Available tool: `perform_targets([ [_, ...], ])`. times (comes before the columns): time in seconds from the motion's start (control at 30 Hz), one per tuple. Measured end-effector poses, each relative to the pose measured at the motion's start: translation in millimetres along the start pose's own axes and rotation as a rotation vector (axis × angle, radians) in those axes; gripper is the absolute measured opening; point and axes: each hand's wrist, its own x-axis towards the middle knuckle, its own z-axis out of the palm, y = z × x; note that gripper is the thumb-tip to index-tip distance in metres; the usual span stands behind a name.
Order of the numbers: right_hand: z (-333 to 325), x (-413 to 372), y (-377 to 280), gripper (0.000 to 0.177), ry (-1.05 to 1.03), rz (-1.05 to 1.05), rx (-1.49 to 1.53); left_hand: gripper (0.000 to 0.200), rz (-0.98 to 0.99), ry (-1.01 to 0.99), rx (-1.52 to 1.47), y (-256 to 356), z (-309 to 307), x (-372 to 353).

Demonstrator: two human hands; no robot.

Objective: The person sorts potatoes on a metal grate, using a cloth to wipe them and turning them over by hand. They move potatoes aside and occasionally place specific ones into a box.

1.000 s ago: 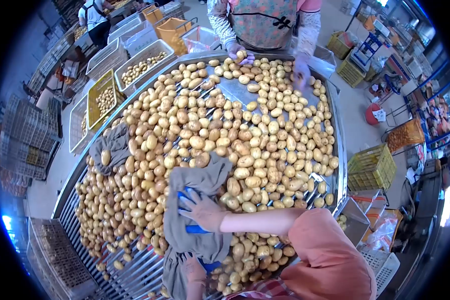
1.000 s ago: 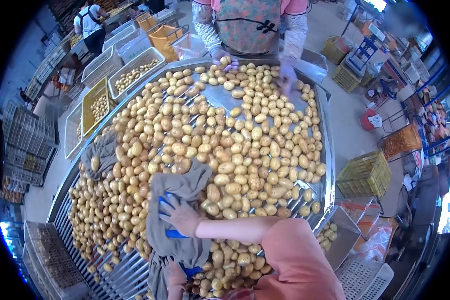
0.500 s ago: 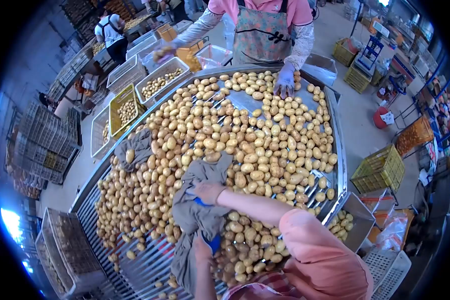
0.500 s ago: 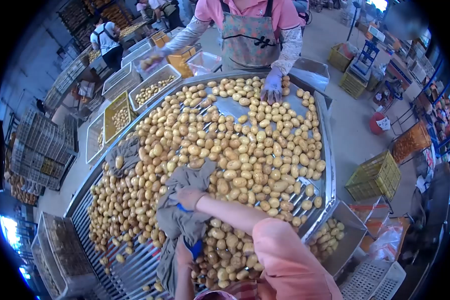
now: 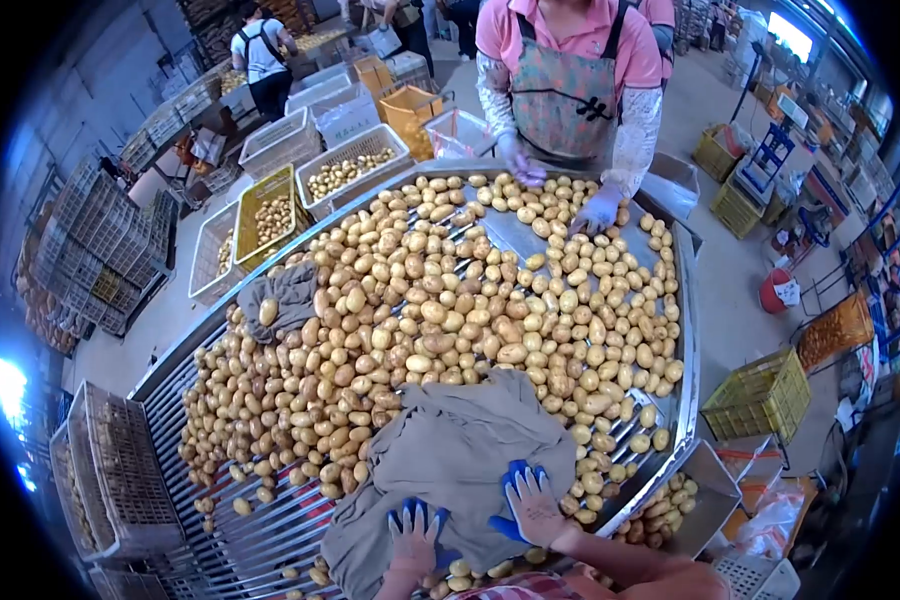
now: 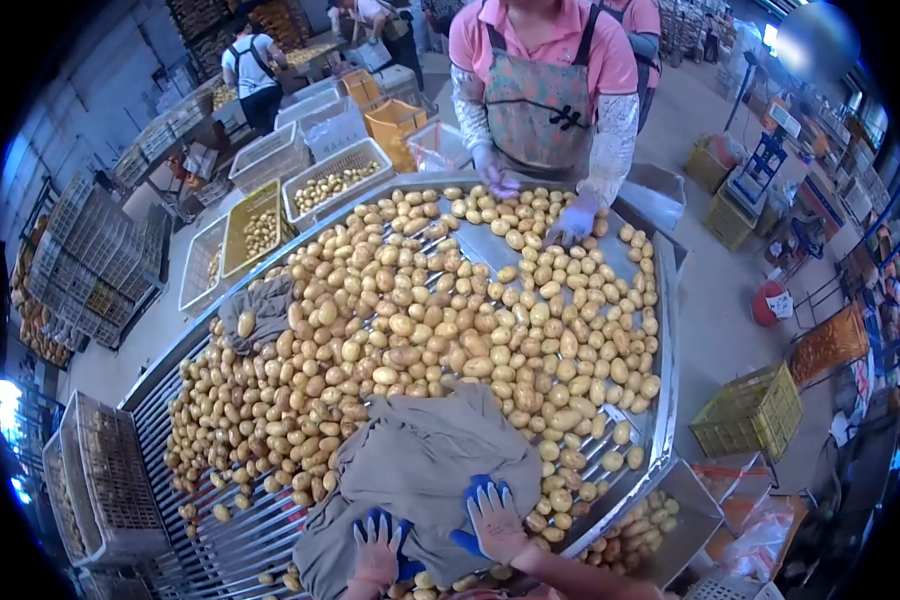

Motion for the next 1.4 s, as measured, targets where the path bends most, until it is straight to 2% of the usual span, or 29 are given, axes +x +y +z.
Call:
perform_targets([
  [0.07,13,24,-7,0.071,-0.022,0.075,0.064,0.061,0.081,-0.038,0.616,-25,16,27],
  [0.1,17,45,-3,0.077,-0.040,0.042,0.114,0.052,-0.054,-0.126,0.017,-36,20,37],
  [0.13,15,72,1,0.083,-0.074,0.009,0.177,0.049,-0.083,-0.207,0.097,-33,-3,51],
  [0.2,46,116,3,0.065,0.036,-0.074,0.048,0.048,-0.065,-0.140,0.139,-41,-28,71],
  [0.27,7,182,-7,0.057,-0.203,-0.038,0.121,0.051,-0.112,-0.014,0.216,-68,-42,102],
  [0.3,31,210,-9,0.049,0.046,-0.091,-0.094,0.055,-0.186,0.035,0.218,-76,-57,120],
  [0.33,30,240,-11,0.044,0.159,-0.073,0.164,0.059,-0.269,0.095,0.256,-85,-63,140],
  [0.37,41,279,-3,0.040,0.070,0.036,0.319,0.059,-0.300,0.137,0.268,-96,-68,160],
  [0.4,39,310,4,0.039,0.034,0.011,0.106,0.056,-0.342,0.158,0.245,-100,-72,178],
  [0.43,15,347,11,0.038,-0.162,0.055,0.216,0.055,-0.354,0.200,0.193,-101,-73,193],
  [0.5,25,389,23,0.039,0.106,0.028,-0.086,0.052,-0.377,0.282,0.132,-95,-75,217],
  [0.53,24,385,22,0.040,0.224,0.045,-0.257,0.051,-0.405,0.313,0.095,-86,-70,220],
  [0.63,33,340,28,0.040,0.336,-0.063,-0.270,0.052,-0.384,0.308,0.238,-65,-67,205],
  [0.67,15,312,25,0.040,0.322,-0.063,-0.277,0.058,-0.320,0.252,0.126,-61,-65,188],
  [0.73,-17,255,28,0.042,-0.010,-0.054,0.151,0.061,-0.200,0.270,-0.011,-47,-63,144],
  [0.77,-9,235,45,0.041,-0.026,-0.105,0.158,0.066,-0.196,0.239,-0.082,-32,-72,120],
  [0.83,-3,173,64,0.042,0.041,-0.106,0.152,0.063,-0.217,-0.019,-0.256,-19,-60,82],
  [0.87,-22,126,54,0.039,0.193,-0.103,0.221,0.062,-0.210,-0.091,-0.269,-11,-45,62],
  [0.9,-28,83,52,0.040,0.088,0.016,0.137,0.065,-0.162,-0.155,-0.300,7,-53,38],
  [0.93,-30,44,48,0.043,0.023,0.095,0.009,0.069,0.017,-0.038,-0.115,13,-32,18],
  [0.97,-22,6,48,0.046,0.231,0.038,0.095,0.071,0.056,-0.109,-0.220,24,-34,4],
  [1.0,-50,-9,29,0.048,-0.348,0.416,0.145,0.073,0.094,-0.191,-0.321,33,-36,-5],
  [1.07,8,-60,33,0.052,0.062,0.113,0.097,0.074,0.206,-0.300,-0.094,33,-29,-2],
  [1.1,6,-49,34,0.052,0.083,0.134,0.102,0.070,0.167,-0.282,-0.072,27,-23,11],
  [1.2,-1,-8,31,0.056,-0.063,0.144,0.179,0.062,0.104,-0.201,0.107,14,-21,64],
  [1.23,8,19,35,0.057,-0.092,0.132,0.109,0.053,0.101,-0.116,-0.031,8,-23,72],
  [1.27,14,44,39,0.058,-0.128,0.115,0.043,0.049,0.128,-0.056,0.205,-5,-8,79],
  [1.3,17,65,41,0.058,-0.135,0.120,0.051,0.048,0.113,-0.038,0.223,-9,-17,89],
  [1.4,22,121,50,0.048,0.048,0.046,-0.057,0.048,0.090,0.054,0.288,-32,-42,137],
])
